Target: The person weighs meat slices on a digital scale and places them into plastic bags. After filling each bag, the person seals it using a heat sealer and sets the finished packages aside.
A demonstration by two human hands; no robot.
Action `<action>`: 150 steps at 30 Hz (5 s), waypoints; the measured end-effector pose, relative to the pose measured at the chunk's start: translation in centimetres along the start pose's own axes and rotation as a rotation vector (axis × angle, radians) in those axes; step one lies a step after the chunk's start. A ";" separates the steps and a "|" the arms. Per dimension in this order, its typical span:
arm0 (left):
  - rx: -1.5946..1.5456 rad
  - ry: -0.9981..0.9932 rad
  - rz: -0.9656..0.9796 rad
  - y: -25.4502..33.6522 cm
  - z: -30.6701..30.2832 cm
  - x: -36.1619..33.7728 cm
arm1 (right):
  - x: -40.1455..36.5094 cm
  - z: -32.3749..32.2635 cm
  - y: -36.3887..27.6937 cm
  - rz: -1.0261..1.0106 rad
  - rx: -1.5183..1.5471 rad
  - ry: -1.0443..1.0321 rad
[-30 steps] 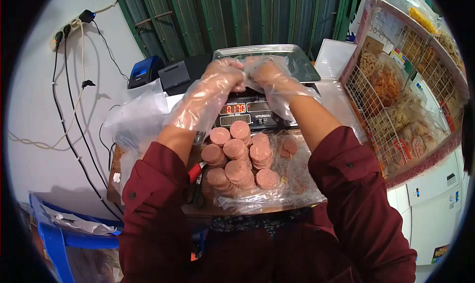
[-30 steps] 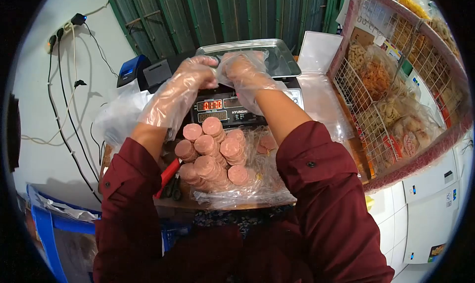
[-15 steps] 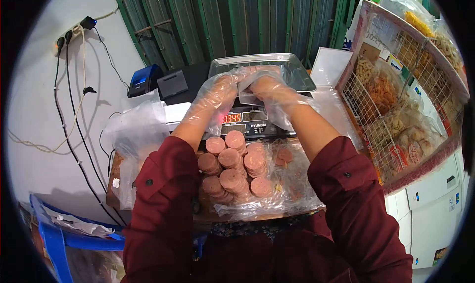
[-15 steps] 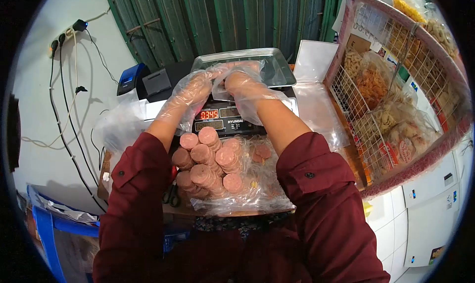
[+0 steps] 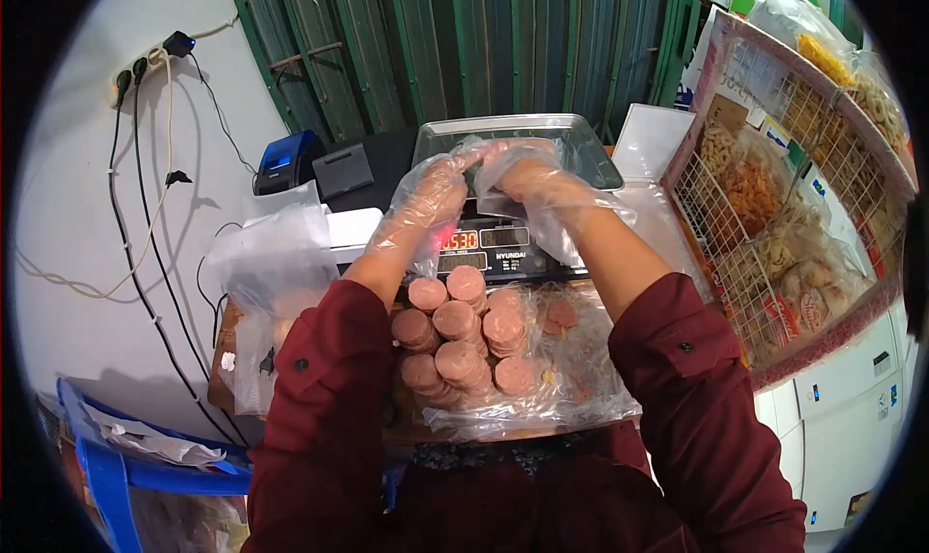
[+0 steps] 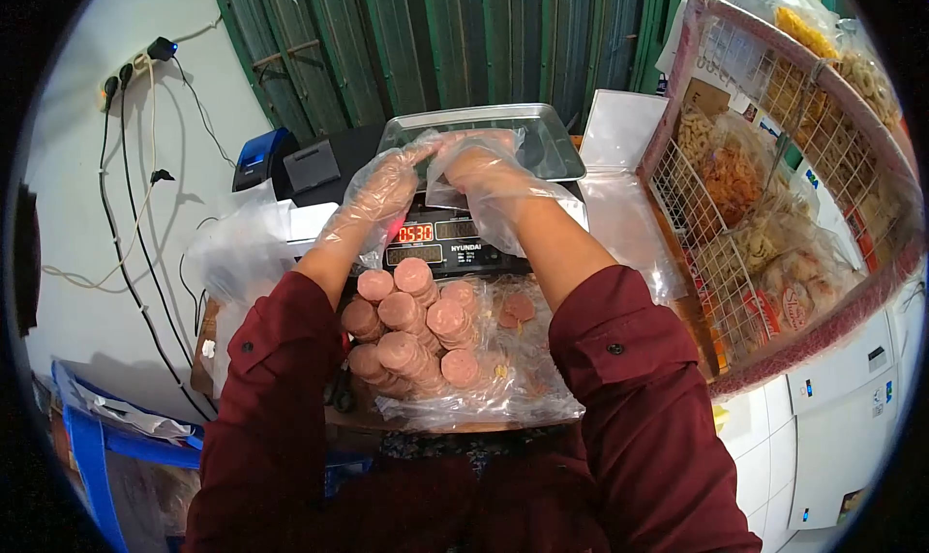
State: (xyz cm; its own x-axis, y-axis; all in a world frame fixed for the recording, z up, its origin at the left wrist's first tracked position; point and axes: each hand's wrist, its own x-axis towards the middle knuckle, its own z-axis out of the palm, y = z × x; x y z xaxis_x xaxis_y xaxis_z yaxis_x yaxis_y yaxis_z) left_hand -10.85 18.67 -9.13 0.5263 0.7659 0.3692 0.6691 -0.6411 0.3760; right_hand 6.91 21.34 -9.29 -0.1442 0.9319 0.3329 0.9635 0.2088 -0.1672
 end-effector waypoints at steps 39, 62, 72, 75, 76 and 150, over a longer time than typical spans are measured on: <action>0.053 0.078 -0.037 0.3 0.1 -0.6 | -21.2 -7.4 -2.8 -0.174 1.016 -0.401; 0.085 0.029 0.029 -0.5 0.1 0.1 | -5.5 -4.2 -3.1 0.286 0.206 0.058; 0.042 0.090 0.080 -2.8 1.6 0.9 | -5.9 -2.4 -1.6 0.152 0.252 0.250; 0.045 0.069 0.069 -2.2 1.1 0.7 | -5.5 0.1 -0.9 0.090 0.333 0.306; -0.046 0.029 0.056 -1.7 0.8 0.5 | -5.0 1.2 -0.8 0.076 0.735 0.374; -0.073 0.012 -0.019 -2.4 1.6 2.3 | -11.9 -6.8 -2.8 0.237 0.574 0.282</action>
State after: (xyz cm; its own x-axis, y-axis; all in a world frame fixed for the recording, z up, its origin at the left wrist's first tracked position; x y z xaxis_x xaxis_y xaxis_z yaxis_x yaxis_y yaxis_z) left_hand -10.39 22.03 -10.54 0.5073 0.7777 0.3712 0.6385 -0.6285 0.4441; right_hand 7.49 7.63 -6.51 0.1954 0.8750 0.4430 0.6784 0.2056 -0.7053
